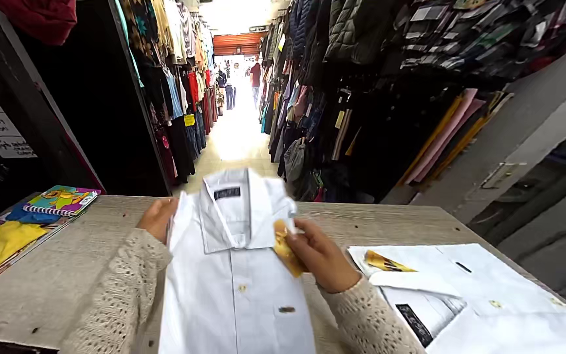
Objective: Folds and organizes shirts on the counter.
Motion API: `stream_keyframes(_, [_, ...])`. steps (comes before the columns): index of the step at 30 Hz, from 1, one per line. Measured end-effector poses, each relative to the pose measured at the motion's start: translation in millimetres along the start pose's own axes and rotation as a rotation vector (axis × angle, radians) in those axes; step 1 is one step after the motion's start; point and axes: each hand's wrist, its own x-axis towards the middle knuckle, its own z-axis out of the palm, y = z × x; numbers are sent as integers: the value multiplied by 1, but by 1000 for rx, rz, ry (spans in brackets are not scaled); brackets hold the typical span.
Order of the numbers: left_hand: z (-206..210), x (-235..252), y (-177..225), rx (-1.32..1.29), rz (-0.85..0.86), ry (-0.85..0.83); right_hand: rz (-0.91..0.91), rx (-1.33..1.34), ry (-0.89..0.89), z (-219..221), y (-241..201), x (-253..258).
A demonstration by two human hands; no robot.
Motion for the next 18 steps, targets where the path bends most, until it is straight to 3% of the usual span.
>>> stream_keyframes(2, [2, 8, -24, 123, -277, -1, 84, -161, -87, 3, 21, -11])
stream_keyframes(4, [5, -4, -18, 235, -382, -47, 48, -298, -95, 3, 35, -35])
stream_keyframes(9, [-2, 10, -29, 437, -354, -84, -66, -449, 80, 19, 35, -99])
stream_keyframes(13, [8, 40, -39, 753, -243, -128, -93, -536, 206, 40, 38, -109])
stream_keyframes(15, [11, 47, -44, 737, -249, -112, -120, -596, 213, 42, 43, -107])
stream_keyframes(18, [11, 47, -55, 392, -368, 33, -140, -599, 149, 36, 42, -105])
